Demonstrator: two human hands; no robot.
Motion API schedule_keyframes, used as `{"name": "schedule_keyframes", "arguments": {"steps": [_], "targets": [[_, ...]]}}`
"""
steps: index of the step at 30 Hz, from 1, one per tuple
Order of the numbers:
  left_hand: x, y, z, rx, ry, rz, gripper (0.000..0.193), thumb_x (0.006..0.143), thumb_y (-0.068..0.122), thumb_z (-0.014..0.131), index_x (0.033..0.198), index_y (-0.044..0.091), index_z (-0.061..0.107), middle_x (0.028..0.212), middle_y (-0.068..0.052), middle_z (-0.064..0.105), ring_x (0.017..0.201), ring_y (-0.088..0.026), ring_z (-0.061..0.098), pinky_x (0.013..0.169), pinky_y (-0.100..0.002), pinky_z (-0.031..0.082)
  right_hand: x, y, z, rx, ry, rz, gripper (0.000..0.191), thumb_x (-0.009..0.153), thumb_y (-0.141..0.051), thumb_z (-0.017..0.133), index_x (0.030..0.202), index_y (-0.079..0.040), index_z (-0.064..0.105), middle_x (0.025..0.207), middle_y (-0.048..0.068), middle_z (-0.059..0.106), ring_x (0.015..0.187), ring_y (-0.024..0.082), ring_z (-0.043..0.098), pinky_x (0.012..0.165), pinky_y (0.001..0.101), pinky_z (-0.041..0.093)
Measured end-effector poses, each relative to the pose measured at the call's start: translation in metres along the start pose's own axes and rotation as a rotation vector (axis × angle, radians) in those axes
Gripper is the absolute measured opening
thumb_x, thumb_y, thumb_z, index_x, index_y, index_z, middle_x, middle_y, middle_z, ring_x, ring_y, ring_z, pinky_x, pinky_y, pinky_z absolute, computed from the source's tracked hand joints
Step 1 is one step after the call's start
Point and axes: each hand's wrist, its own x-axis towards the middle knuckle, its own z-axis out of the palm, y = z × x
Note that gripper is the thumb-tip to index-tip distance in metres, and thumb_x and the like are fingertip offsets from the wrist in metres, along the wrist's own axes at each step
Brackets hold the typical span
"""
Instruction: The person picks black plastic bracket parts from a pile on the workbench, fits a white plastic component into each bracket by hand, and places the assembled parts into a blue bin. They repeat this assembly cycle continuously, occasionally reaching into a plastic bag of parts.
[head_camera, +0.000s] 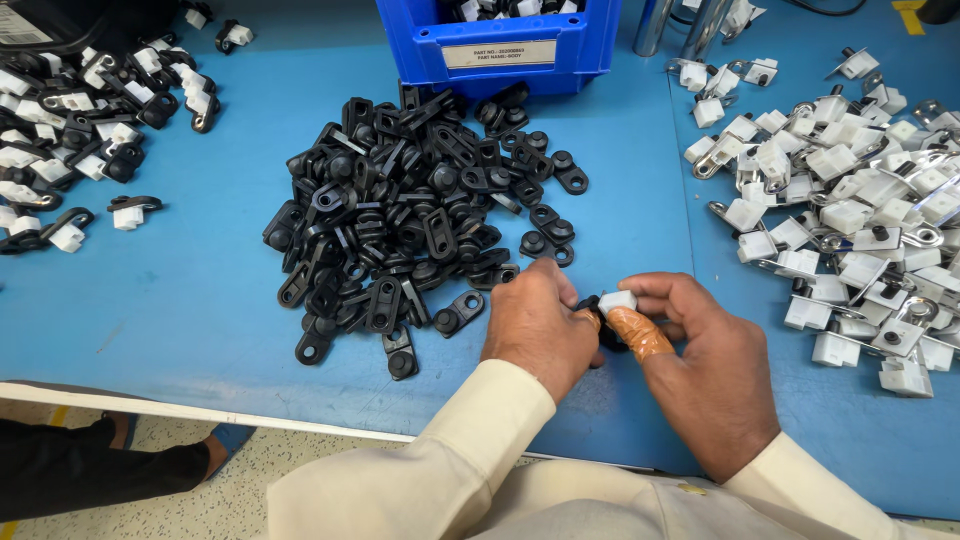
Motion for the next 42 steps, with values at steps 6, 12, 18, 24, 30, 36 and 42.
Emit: {"name": "schedule_keyframes", "arguments": {"steps": [6,12,18,24,30,36,42], "targets": [[0.000,0.009,-0.007,0.401,0.018,0.065,0.020,0.086,0.015,0.077,0.096,-0.001,0.071,0.086,-0.017,0.070,0.075,-0.029,0.075,0.070,-0.039,0.064,0.003,-0.009,-0.002,-0.008,-0.066,0.033,0.036,0.081,-0.007,0.077,0.117,-0.013,0.076,0.095,0.005,0.083,0.078,0.011,0.078,0.071,0.0257,0.061],[0.007,0.023,-0.025,0.478,-0.242,-0.008,0.016,0.089,0.015,0.071,0.089,0.000,0.075,0.068,-0.012,0.076,0.067,-0.018,0.078,0.073,-0.035,0.065,0.003,-0.014,0.000,-0.052,-0.056,0.084,0.030,0.085,-0.011,0.077,0.115,-0.012,0.075,0.094,0.006,0.081,0.075,0.013,0.077,0.066,0.0291,0.060],[0.002,0.021,-0.024,0.441,-0.194,0.018,0.011,0.087,0.010,0.071,0.091,0.000,0.074,0.070,-0.014,0.077,0.065,-0.019,0.078,0.073,-0.032,0.064,0.002,-0.013,0.001,-0.131,-0.056,-0.139,0.047,0.076,-0.002,0.076,0.122,-0.011,0.073,0.098,0.007,0.079,0.077,0.015,0.076,0.068,0.0291,0.060],[0.002,0.018,-0.020,0.311,-0.160,-0.054,0.014,0.090,0.010,0.068,0.090,-0.004,0.073,0.073,-0.015,0.077,0.061,-0.019,0.078,0.061,-0.030,0.064,0.001,-0.007,0.004,0.006,0.039,-0.069,0.034,0.081,-0.005,0.079,0.114,-0.011,0.076,0.098,0.007,0.081,0.082,0.014,0.077,0.071,0.0290,0.060],[0.004,0.016,-0.018,0.201,-0.216,-0.101,0.014,0.092,0.004,0.060,0.097,-0.004,0.070,0.076,-0.019,0.078,0.060,-0.022,0.078,0.053,-0.029,0.063,-0.004,-0.003,0.005,-0.180,0.091,-0.156,0.039,0.078,-0.001,0.078,0.115,-0.012,0.078,0.100,0.009,0.080,0.078,0.015,0.077,0.069,0.0300,0.060],[0.002,0.013,-0.018,0.129,-0.231,-0.121,0.021,0.095,0.003,0.055,0.093,-0.008,0.073,0.078,-0.019,0.077,0.061,-0.022,0.078,0.052,-0.029,0.063,-0.005,-0.001,0.003,-0.277,0.093,-0.452,0.032,0.077,-0.004,0.082,0.107,-0.010,0.077,0.097,0.009,0.078,0.086,0.025,0.073,0.075,0.0362,0.057],[0.002,0.014,-0.019,0.194,-0.241,-0.141,0.019,0.099,0.012,0.057,0.095,0.002,0.072,0.078,-0.013,0.077,0.061,-0.020,0.077,0.054,-0.029,0.062,0.010,0.001,-0.013,-0.317,-0.113,-0.652,0.043,0.066,0.006,0.071,0.106,-0.009,0.076,0.098,0.007,0.078,0.089,0.025,0.072,0.076,0.0378,0.058]]}}
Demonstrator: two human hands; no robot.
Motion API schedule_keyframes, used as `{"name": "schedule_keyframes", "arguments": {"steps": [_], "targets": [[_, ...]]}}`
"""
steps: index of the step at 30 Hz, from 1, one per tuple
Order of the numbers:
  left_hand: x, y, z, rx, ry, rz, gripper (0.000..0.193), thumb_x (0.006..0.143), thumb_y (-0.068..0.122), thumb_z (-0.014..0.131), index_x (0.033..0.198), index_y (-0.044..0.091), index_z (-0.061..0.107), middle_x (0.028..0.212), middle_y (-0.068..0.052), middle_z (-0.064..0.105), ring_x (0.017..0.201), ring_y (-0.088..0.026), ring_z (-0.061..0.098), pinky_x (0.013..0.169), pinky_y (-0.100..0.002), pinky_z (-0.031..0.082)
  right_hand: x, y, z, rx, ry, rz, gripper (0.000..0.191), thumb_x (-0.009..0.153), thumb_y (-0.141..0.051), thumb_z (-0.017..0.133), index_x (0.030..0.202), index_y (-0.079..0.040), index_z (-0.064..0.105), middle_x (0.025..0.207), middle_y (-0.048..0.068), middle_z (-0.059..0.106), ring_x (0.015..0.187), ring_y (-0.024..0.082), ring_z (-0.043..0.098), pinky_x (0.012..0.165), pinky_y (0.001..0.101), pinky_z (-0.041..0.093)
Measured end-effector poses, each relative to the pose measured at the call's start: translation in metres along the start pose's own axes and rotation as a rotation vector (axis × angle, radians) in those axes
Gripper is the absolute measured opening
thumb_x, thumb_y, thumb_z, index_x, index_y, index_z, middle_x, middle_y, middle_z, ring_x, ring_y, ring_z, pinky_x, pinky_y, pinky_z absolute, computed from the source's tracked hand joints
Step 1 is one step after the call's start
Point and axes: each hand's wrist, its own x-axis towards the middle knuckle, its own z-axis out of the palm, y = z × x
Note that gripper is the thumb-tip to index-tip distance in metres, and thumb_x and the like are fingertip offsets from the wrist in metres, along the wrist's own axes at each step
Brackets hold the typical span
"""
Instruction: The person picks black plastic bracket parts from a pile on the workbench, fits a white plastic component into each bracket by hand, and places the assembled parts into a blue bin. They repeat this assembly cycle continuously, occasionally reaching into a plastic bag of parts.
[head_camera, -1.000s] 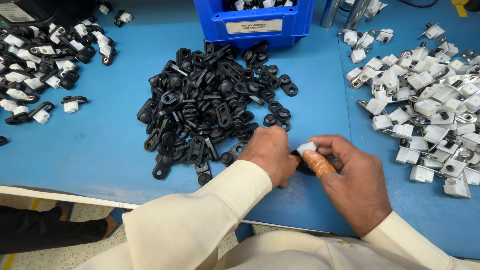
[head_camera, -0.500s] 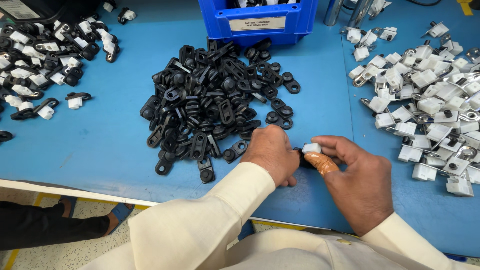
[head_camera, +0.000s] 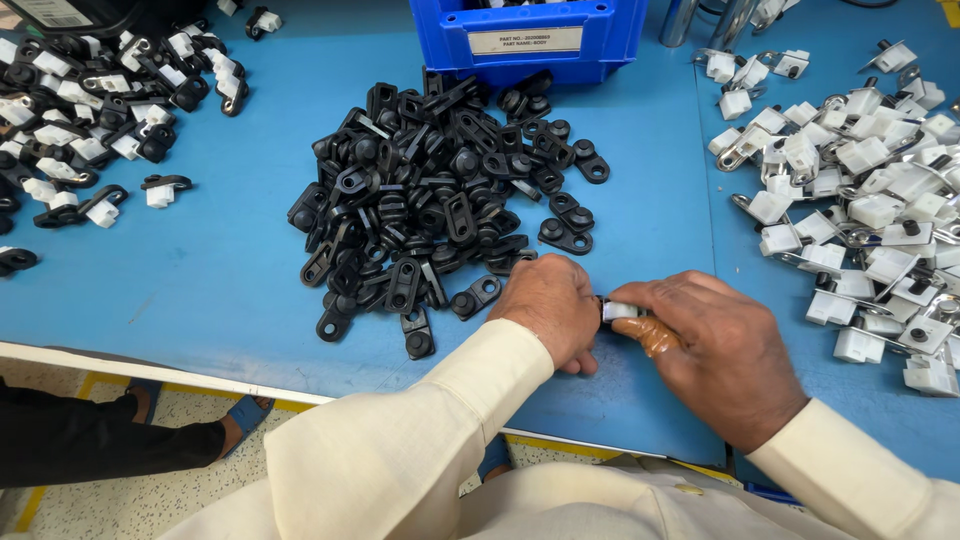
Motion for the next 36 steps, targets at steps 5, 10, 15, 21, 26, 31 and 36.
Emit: {"name": "schedule_keyframes", "arguments": {"steps": [5,10,15,21,26,31,36], "targets": [[-0.002,-0.002,0.002,0.204,0.113,0.042,0.015,0.096,0.019,0.064,0.101,0.009,0.073,0.087,-0.011,0.075,0.076,-0.024,0.077,0.070,-0.037,0.063,0.009,0.005,-0.004,0.001,-0.135,0.054,0.030,0.073,-0.003,0.076,0.102,-0.010,0.077,0.092,0.007,0.078,0.083,0.025,0.072,0.072,0.0384,0.057],[-0.005,-0.001,0.011,0.490,0.334,0.245,0.019,0.086,0.017,0.074,0.103,0.009,0.074,0.102,-0.018,0.072,0.098,-0.037,0.071,0.086,-0.047,0.059,0.021,0.001,-0.006,-0.027,-0.154,0.069,0.022,0.077,-0.012,0.079,0.099,-0.009,0.078,0.090,0.012,0.077,0.081,0.030,0.073,0.072,0.0407,0.058],[-0.008,0.000,0.024,0.459,0.368,0.233,0.024,0.089,0.016,0.072,0.109,0.004,0.068,0.099,-0.022,0.073,0.096,-0.038,0.072,0.083,-0.047,0.060,0.029,-0.007,-0.004,0.051,-0.157,0.315,0.027,0.077,-0.014,0.079,0.104,-0.009,0.078,0.090,0.013,0.078,0.075,0.029,0.077,0.068,0.0380,0.060],[-0.008,-0.021,0.033,-0.221,0.354,0.171,0.026,0.084,-0.002,0.066,0.110,0.002,0.064,0.094,-0.017,0.077,0.079,-0.030,0.078,0.064,-0.040,0.063,0.035,-0.001,-0.005,0.166,-0.152,0.471,0.031,0.077,-0.011,0.079,0.108,-0.014,0.080,0.077,0.009,0.080,0.061,0.015,0.075,0.062,0.0290,0.060],[-0.001,-0.039,0.045,-0.542,0.209,0.125,0.019,0.089,0.002,0.071,0.105,-0.004,0.065,0.090,-0.015,0.078,0.068,-0.019,0.078,0.052,-0.029,0.063,0.035,0.009,-0.003,0.193,-0.169,0.463,0.034,0.077,-0.006,0.078,0.110,-0.016,0.080,0.078,0.007,0.080,0.060,0.012,0.071,0.060,0.0280,0.059],[0.025,-0.040,0.033,-0.560,0.093,0.126,0.012,0.095,-0.001,0.060,0.101,-0.009,0.065,0.083,-0.021,0.075,0.061,-0.027,0.077,0.047,-0.031,0.063,0.035,0.018,-0.002,0.262,-0.201,0.483,0.047,0.074,0.010,0.066,0.112,-0.014,0.080,0.086,0.007,0.082,0.062,0.011,0.072,0.061,0.0261,0.059],[0.032,-0.035,0.024,-0.388,0.076,0.128,0.010,0.091,-0.001,0.066,0.098,-0.008,0.067,0.078,-0.019,0.075,0.061,-0.026,0.077,0.044,-0.031,0.062,0.040,0.026,0.002,0.399,-0.246,0.615,0.047,0.080,0.014,0.057,0.114,-0.011,0.079,0.092,0.007,0.082,0.060,0.013,0.071,0.059,0.0267,0.059]]}}
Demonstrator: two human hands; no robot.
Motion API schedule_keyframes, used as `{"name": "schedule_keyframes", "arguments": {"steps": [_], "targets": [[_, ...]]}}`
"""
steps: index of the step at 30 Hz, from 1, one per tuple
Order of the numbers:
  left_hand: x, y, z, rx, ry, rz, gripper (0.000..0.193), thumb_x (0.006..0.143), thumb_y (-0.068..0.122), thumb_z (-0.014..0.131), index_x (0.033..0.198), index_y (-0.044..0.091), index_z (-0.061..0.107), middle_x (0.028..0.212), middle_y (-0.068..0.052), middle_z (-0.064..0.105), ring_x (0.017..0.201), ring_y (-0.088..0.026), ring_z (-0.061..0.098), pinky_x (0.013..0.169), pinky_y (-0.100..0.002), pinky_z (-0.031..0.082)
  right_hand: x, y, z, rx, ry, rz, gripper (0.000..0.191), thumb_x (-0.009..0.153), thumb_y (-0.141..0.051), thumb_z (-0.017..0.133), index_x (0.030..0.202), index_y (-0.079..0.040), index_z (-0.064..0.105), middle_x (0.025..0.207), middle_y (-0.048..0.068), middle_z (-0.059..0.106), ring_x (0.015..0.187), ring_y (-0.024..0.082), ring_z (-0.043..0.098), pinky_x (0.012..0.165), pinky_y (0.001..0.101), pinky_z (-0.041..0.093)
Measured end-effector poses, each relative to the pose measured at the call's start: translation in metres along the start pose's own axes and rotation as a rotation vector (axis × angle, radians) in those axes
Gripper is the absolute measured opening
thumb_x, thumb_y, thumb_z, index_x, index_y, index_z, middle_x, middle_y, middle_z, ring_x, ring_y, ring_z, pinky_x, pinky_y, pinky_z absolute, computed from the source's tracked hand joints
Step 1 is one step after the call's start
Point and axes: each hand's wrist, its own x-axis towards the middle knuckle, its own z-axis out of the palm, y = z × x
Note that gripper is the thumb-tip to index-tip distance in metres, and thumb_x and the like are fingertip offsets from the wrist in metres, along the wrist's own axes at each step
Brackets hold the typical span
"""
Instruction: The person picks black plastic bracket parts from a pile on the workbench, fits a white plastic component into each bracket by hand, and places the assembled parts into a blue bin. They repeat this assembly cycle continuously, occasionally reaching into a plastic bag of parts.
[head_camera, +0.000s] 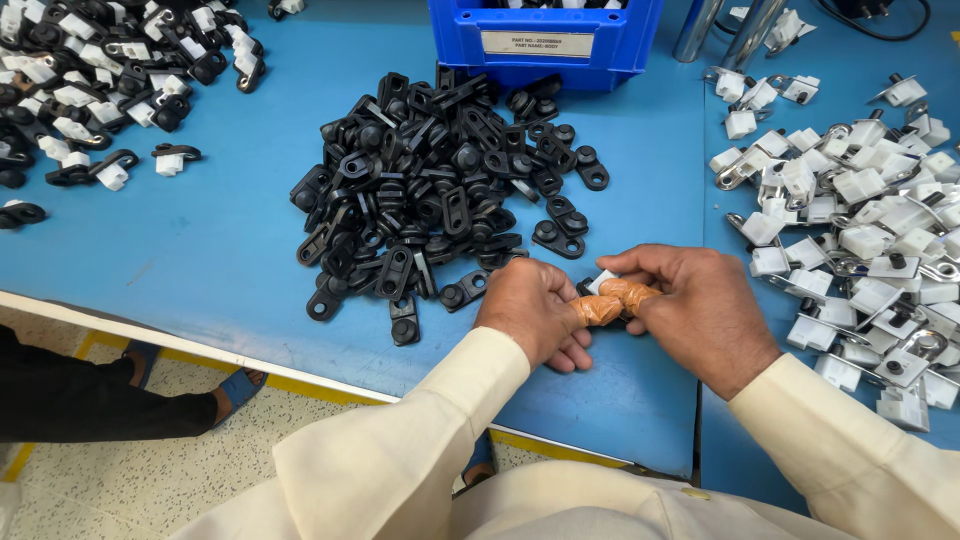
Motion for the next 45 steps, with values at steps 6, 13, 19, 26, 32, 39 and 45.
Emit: {"name": "schedule_keyframes", "arguments": {"steps": [6,13,19,26,32,39,45], "targets": [[-0.011,0.007,0.003,0.005,0.063,0.001,0.016,0.091,-0.004,0.057,0.101,-0.007,0.069,0.078,-0.019,0.076,0.062,-0.026,0.078,0.047,-0.030,0.063,0.003,0.000,0.001,0.049,-0.037,0.027,0.049,0.080,0.015,0.055,0.116,-0.010,0.078,0.093,0.007,0.081,0.065,0.014,0.069,0.060,0.0276,0.059],[-0.025,0.021,0.009,0.022,0.183,-0.093,0.024,0.093,-0.002,0.052,0.102,-0.002,0.074,0.079,-0.018,0.077,0.060,-0.023,0.077,0.049,-0.031,0.062,-0.004,-0.008,0.002,-0.162,0.034,-0.098,0.032,0.082,-0.001,0.071,0.112,-0.008,0.076,0.089,0.012,0.081,0.073,0.016,0.076,0.068,0.0321,0.059],[-0.034,0.026,0.010,0.603,0.360,0.213,0.026,0.082,0.000,0.069,0.105,0.009,0.077,0.090,-0.019,0.076,0.082,-0.033,0.074,0.074,-0.044,0.060,-0.007,-0.011,0.008,-0.345,0.089,-0.307,0.027,0.080,-0.005,0.076,0.107,-0.004,0.077,0.093,0.017,0.078,0.079,0.024,0.075,0.073,0.0354,0.059],[-0.030,0.025,0.008,0.426,0.181,0.003,0.021,0.081,-0.001,0.075,0.102,0.001,0.072,0.087,-0.019,0.076,0.078,-0.028,0.078,0.066,-0.037,0.062,0.013,-0.011,-0.003,0.240,-0.196,0.203,0.025,0.088,-0.007,0.071,0.110,0.004,0.071,0.082,0.012,0.073,0.064,0.015,0.071,0.058,0.0306,0.062],[-0.021,0.017,0.000,0.068,0.086,-0.049,0.007,0.087,-0.002,0.070,0.091,-0.004,0.065,0.083,-0.016,0.076,0.068,-0.022,0.080,0.051,-0.026,0.064,0.016,-0.018,-0.010,-0.084,-0.351,0.135,0.019,0.094,-0.012,0.062,0.110,-0.003,0.065,0.068,0.012,0.072,0.049,0.017,0.068,0.044,0.0305,0.056],[-0.024,0.016,0.010,-0.052,0.166,-0.039,0.010,0.088,0.000,0.071,0.085,-0.004,0.062,0.078,-0.014,0.074,0.067,-0.023,0.080,0.048,-0.029,0.061,0.016,-0.011,-0.005,0.171,-0.336,0.250,0.022,0.096,-0.018,0.064,0.103,0.002,0.063,0.069,0.010,0.065,0.045,0.016,0.058,0.038,0.0309,0.047],[-0.031,0.011,0.020,0.088,0.243,0.068,0.006,0.087,0.000,0.072,0.085,-0.005,0.068,0.075,-0.013,0.075,0.066,-0.020,0.080,0.052,-0.027,0.062,0.003,-0.010,0.013,0.352,-0.102,0.365,0.020,0.093,-0.011,0.061,0.106,0.004,0.064,0.069,0.011,0.065,0.046,0.015,0.054,0.037,0.0311,0.043]]}}
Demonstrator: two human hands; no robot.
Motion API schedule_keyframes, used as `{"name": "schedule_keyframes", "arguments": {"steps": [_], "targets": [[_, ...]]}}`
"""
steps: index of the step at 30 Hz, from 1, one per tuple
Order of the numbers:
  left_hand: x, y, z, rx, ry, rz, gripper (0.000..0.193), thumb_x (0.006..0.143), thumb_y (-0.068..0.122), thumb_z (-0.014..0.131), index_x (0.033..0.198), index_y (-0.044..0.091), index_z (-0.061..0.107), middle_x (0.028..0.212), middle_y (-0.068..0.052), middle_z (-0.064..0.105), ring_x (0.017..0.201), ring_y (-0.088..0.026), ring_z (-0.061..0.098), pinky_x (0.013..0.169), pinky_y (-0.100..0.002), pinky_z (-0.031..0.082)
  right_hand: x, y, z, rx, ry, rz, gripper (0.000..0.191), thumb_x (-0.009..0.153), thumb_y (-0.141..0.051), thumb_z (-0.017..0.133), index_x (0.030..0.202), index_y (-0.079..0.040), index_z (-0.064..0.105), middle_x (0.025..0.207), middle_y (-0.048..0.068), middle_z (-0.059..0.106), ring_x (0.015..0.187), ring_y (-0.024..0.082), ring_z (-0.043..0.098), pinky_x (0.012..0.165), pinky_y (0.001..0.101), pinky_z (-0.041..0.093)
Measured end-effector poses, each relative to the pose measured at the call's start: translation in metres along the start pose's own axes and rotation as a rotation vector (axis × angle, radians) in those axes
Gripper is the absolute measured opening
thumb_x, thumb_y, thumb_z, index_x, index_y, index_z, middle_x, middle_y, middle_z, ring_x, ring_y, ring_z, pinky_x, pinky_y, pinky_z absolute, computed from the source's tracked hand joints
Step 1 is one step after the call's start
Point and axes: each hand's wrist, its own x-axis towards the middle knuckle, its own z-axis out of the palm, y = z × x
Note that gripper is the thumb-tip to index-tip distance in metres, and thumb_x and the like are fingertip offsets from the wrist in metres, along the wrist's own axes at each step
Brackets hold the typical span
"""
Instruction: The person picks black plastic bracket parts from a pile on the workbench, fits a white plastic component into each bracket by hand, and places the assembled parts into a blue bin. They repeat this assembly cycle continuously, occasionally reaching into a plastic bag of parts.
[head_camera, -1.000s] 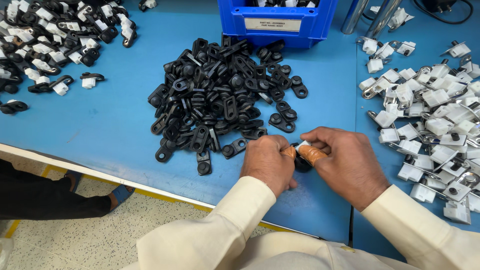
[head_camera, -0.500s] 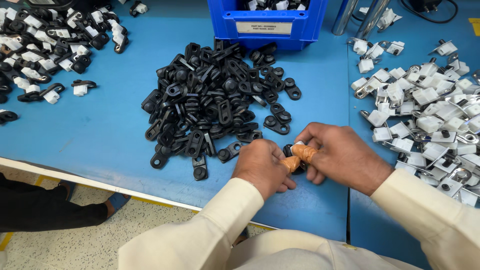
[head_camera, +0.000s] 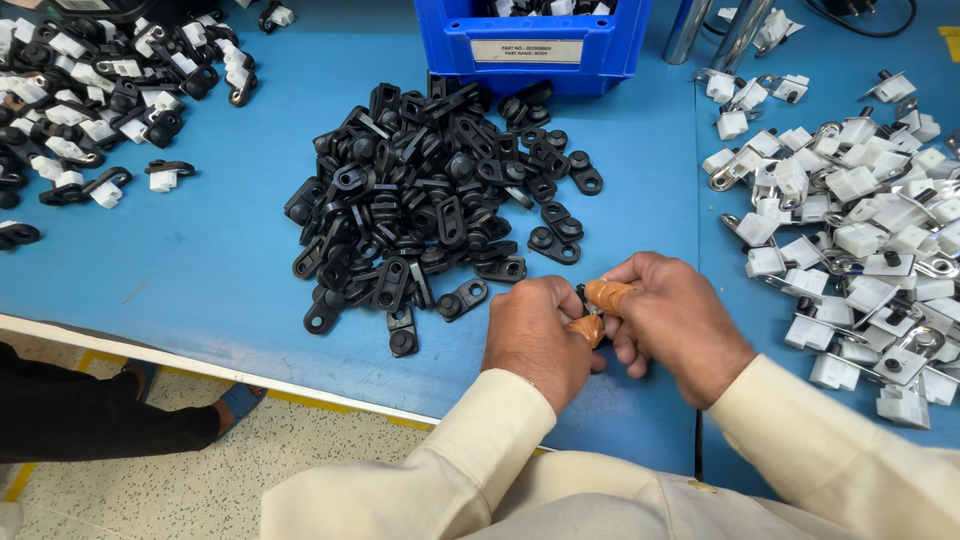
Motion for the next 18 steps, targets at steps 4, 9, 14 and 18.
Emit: {"name": "schedule_keyframes", "arguments": {"steps": [4,9,14,18], "targets": [[0.006,-0.009,-0.005,-0.201,-0.086,-0.082,0.009,0.087,-0.002,0.068,0.095,-0.003,0.066,0.087,-0.012,0.075,0.071,-0.022,0.081,0.056,-0.029,0.067,-0.010,-0.002,0.007,-0.194,0.104,-0.084,0.021,0.095,-0.015,0.065,0.105,0.003,0.065,0.067,0.013,0.068,0.044,0.017,0.057,0.037,0.0319,0.045],[0.016,-0.016,-0.007,-0.373,-0.106,-0.251,0.018,0.088,0.000,0.071,0.103,-0.001,0.060,0.091,-0.015,0.075,0.076,-0.024,0.079,0.060,-0.032,0.066,-0.012,-0.005,0.007,-0.152,-0.004,-0.203,0.025,0.093,-0.019,0.068,0.105,0.002,0.063,0.068,0.007,0.069,0.045,0.013,0.057,0.036,0.0289,0.043],[0.014,-0.020,-0.010,-0.578,-0.133,-0.316,0.017,0.092,-0.001,0.064,0.107,-0.003,0.056,0.097,-0.017,0.074,0.081,-0.024,0.079,0.066,-0.032,0.067,-0.010,0.002,-0.007,0.192,-0.019,-0.029,0.025,0.092,-0.023,0.064,0.103,-0.001,0.063,0.076,0.002,0.070,0.051,0.011,0.054,0.039,0.0256,0.038],[0.014,-0.017,-0.010,-0.579,-0.164,-0.299,0.024,0.092,-0.004,0.062,0.114,0.000,0.054,0.100,-0.017,0.073,0.081,-0.024,0.077,0.069,-0.032,0.066,-0.003,0.012,-0.013,0.270,-0.110,0.092,0.029,0.097,-0.029,0.066,0.099,-0.001,0.066,0.073,0.006,0.063,0.054,0.008,0.052,0.040,0.0223,0.036]]}}
